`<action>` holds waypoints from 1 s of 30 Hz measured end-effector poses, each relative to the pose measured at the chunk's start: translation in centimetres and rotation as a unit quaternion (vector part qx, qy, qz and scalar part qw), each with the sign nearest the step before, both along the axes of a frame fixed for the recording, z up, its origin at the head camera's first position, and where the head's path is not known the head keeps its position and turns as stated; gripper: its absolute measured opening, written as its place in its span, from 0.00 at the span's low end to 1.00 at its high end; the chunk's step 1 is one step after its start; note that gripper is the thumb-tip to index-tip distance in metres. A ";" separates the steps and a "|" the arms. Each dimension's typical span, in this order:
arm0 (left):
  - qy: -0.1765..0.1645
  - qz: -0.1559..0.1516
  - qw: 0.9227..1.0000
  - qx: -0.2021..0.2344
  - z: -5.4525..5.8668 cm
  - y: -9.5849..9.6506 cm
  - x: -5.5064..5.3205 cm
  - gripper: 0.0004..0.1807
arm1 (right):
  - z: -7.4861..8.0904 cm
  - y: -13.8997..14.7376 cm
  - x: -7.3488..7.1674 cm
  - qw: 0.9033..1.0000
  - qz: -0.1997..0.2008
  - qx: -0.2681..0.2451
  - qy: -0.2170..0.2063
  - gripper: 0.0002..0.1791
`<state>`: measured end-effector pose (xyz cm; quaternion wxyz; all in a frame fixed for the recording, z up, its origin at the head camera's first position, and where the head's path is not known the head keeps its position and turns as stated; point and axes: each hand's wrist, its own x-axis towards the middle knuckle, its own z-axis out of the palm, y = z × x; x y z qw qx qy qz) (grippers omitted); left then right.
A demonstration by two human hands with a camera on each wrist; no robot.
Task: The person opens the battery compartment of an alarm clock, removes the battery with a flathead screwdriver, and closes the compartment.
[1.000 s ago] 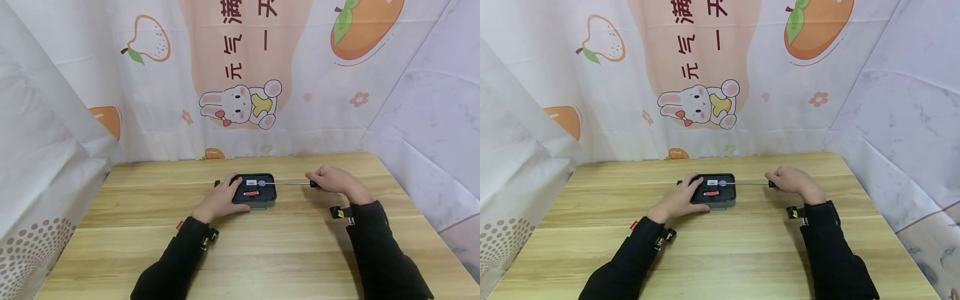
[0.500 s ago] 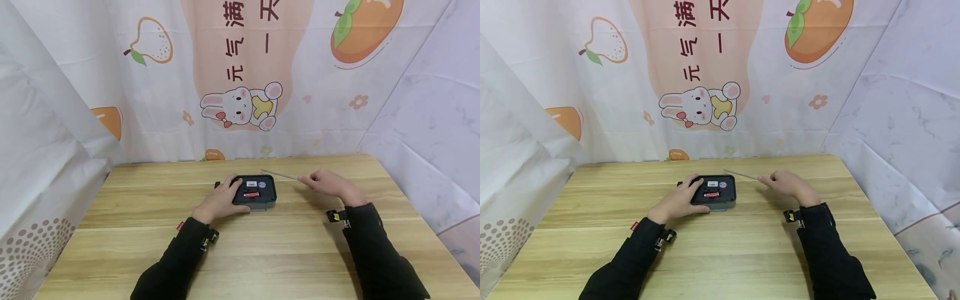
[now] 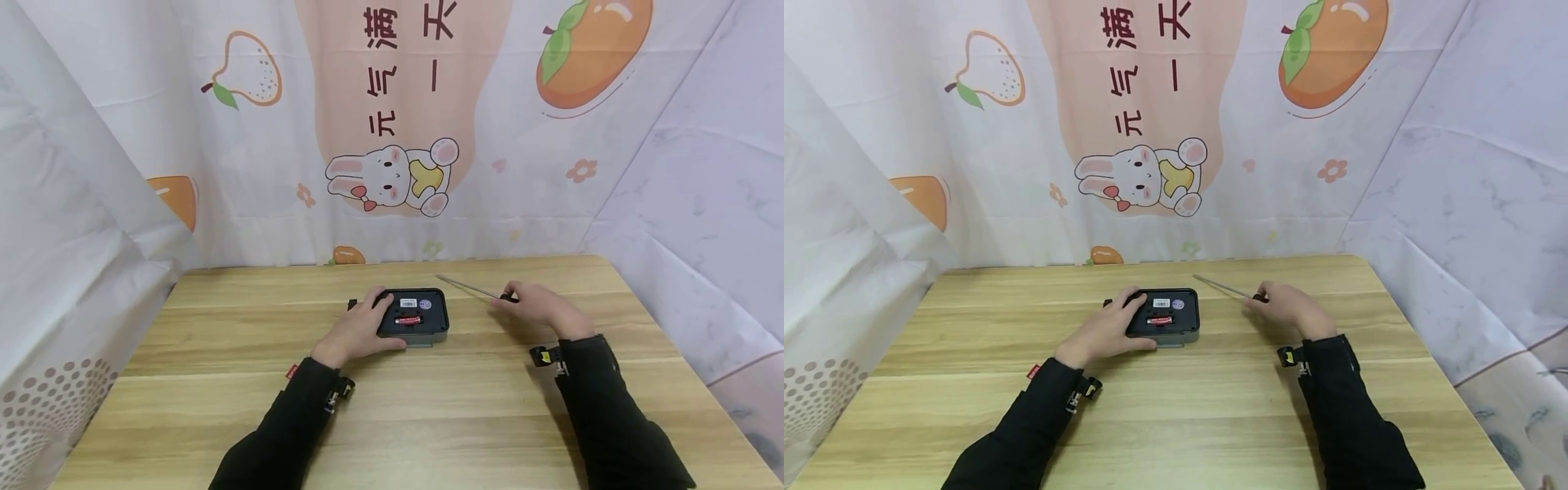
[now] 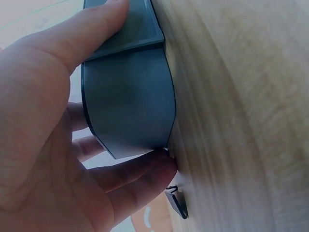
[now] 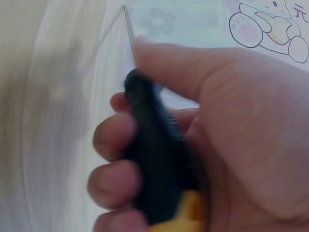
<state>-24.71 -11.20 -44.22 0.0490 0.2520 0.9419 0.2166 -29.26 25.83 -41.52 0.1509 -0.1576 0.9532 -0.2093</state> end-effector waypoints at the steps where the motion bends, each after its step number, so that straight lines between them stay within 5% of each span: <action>1: 0.001 0.000 1.000 0.000 -0.1 0.0 0.0 0.53 | 0.0 0.1 0.1 1.000 0.003 0.000 0.000 0.20; 10: 0.001 -0.003 1.000 0.002 -0.3 -0.2 -0.1 0.53 | -0.1 0.0 0.4 0.999 0.002 0.046 0.018 0.11; 30: -0.009 0.004 1.000 0.002 -0.3 -0.1 -0.1 0.54 | -0.7 -0.2 0.2 0.999 -0.006 0.038 0.007 0.16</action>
